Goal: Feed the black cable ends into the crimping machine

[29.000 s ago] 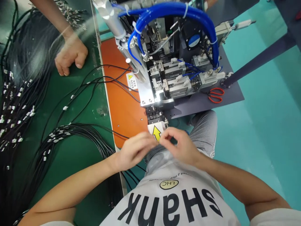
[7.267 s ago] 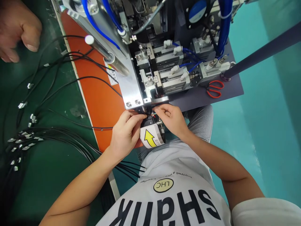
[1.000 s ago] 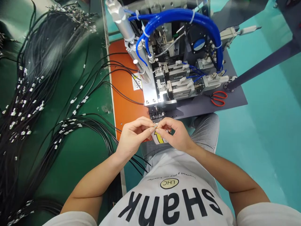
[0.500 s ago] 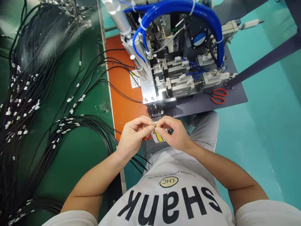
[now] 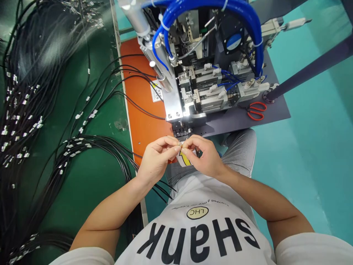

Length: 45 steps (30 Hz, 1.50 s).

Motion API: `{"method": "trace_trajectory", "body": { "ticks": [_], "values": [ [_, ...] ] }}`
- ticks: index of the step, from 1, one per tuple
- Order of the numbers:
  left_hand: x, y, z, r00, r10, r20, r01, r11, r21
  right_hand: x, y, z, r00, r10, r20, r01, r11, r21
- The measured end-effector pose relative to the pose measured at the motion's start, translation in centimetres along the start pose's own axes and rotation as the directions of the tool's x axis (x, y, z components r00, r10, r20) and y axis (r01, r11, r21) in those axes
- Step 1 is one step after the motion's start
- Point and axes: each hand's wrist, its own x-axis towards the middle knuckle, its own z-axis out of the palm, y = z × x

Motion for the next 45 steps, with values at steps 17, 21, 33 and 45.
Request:
{"method": "trace_trajectory", "body": {
  "ticks": [17,21,33,45],
  "values": [
    [-0.3,-0.1,0.0,1.0,-0.002,-0.023,0.004,0.998,0.07,-0.2,-0.4,-0.6,0.997,0.083,0.0,-0.083,0.997,-0.003],
    [-0.3,-0.3,0.0,1.0,0.008,-0.028,-0.005,0.995,0.102,-0.3,-0.9,-1.1,0.99,0.131,-0.052,-0.132,0.991,-0.018],
    [-0.3,-0.2,0.0,1.0,0.028,-0.014,-0.026,0.986,0.162,-0.4,-1.2,-0.1,0.977,0.014,-0.214,-0.033,0.996,-0.085],
    [0.0,-0.1,0.1,0.997,0.079,-0.004,-0.077,0.975,0.21,-0.3,-0.6,0.1,0.975,0.024,-0.22,-0.039,0.997,-0.066]
  ]
}}
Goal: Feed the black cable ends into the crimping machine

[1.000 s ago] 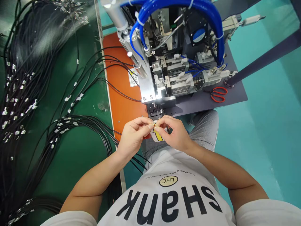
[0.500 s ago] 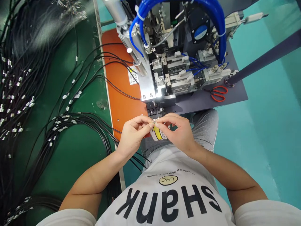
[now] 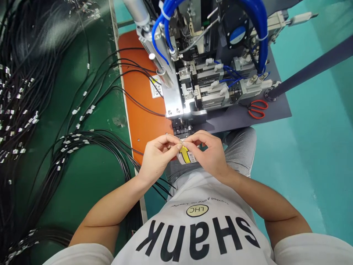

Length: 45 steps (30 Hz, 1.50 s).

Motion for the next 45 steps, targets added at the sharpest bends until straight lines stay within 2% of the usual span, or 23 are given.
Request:
{"method": "trace_trajectory", "body": {
  "ticks": [5,11,14,16,20,23,26,36,45],
  "values": [
    [0.1,-0.1,0.1,1.0,0.02,-0.006,-0.02,1.0,0.024,0.1,0.2,0.0,1.0,0.004,0.013,-0.004,1.0,0.003],
    [0.1,-0.3,0.4,0.995,0.096,-0.011,-0.095,0.993,0.073,0.1,0.9,0.2,0.99,0.106,0.094,-0.121,0.979,0.166],
    [-0.1,-0.4,0.2,0.983,0.183,0.018,-0.183,0.961,0.206,0.1,1.2,0.0,0.993,0.098,0.066,-0.108,0.98,0.168],
    [0.1,-0.5,-0.3,0.96,0.271,0.073,-0.278,0.89,0.361,0.3,1.6,-0.1,0.993,0.112,0.035,-0.117,0.98,0.159],
    [1.8,-1.0,-1.8,0.864,0.452,0.221,-0.483,0.62,0.618,1.7,3.4,0.0,0.968,0.25,0.033,-0.251,0.936,0.248],
    [3.5,-1.7,-2.5,0.818,0.506,0.274,-0.529,0.471,0.706,3.0,4.9,0.6,0.939,0.339,0.054,-0.338,0.884,0.322],
    [4.7,-2.4,-2.9,0.801,0.529,0.281,-0.53,0.407,0.744,3.9,5.7,1.1,0.922,0.385,0.047,-0.376,0.857,0.352],
    [5.6,-3.3,-3.1,0.805,0.524,0.276,-0.525,0.415,0.743,4.7,6.2,1.0,0.893,0.443,0.079,-0.438,0.817,0.376],
    [5.6,-3.2,-3.1,0.818,0.498,0.287,-0.525,0.443,0.727,4.7,6.3,0.9,0.893,0.442,0.086,-0.441,0.821,0.364]
  ]
}}
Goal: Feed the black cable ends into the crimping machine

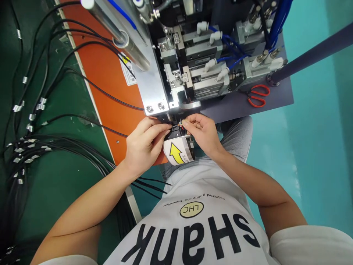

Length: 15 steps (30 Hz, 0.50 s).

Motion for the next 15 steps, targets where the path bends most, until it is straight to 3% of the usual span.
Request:
{"method": "trace_trajectory", "body": {
  "ticks": [9,15],
  "values": [
    [-0.21,0.05,0.31,1.0,-0.008,-0.022,0.009,1.0,0.03,0.12,0.14,0.06,1.0,-0.006,-0.002,0.006,1.0,-0.008],
    [-0.19,-0.09,0.13,0.999,0.024,0.043,-0.027,0.998,0.06,0.11,0.31,0.09,1.0,-0.017,-0.002,0.017,1.0,0.006]
  ]
}}
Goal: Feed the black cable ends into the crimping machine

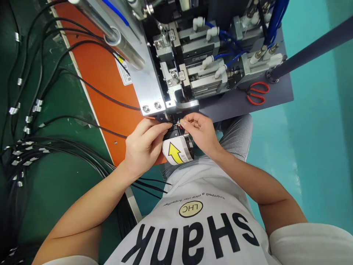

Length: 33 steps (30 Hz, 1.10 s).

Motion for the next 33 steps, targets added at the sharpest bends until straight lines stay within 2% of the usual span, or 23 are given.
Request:
{"method": "trace_trajectory", "body": {
  "ticks": [7,14,18,24,26,29,31,33],
  "values": [
    [-0.06,-0.21,0.12,0.999,0.033,0.025,-0.035,0.996,0.085,0.0,-0.22,-0.04,1.0,0.004,-0.008,-0.005,0.999,-0.041],
    [-0.14,-0.2,0.26,1.0,0.02,0.02,-0.021,0.998,0.054,-0.06,-0.07,-0.17,0.997,-0.068,0.026,0.07,0.994,-0.089],
    [-0.14,-0.2,0.26,1.0,0.01,0.024,-0.012,0.998,0.067,-0.07,0.21,-0.22,0.986,-0.162,0.033,0.166,0.968,-0.186],
    [-0.12,-0.25,0.27,1.0,0.016,0.025,-0.018,0.996,0.084,-0.15,0.39,-0.18,0.946,-0.325,0.003,0.304,0.881,-0.362],
    [-0.09,-0.22,0.26,1.0,0.017,0.023,-0.019,0.996,0.085,-0.13,0.26,-0.19,0.956,-0.292,0.007,0.278,0.903,-0.327],
    [-0.06,-0.15,0.22,1.0,0.019,0.019,-0.02,0.996,0.088,-0.1,-0.03,-0.19,0.991,-0.129,0.034,0.133,0.977,-0.169],
    [-0.06,-0.1,0.18,1.0,0.019,0.019,-0.021,0.996,0.092,-0.1,-0.2,-0.13,0.998,-0.043,0.044,0.047,0.994,-0.095],
    [-0.07,-0.06,0.16,1.0,0.018,0.021,-0.02,0.995,0.095,-0.13,-0.3,-0.04,0.999,-0.011,0.031,0.014,0.998,-0.066]
  ]
}}
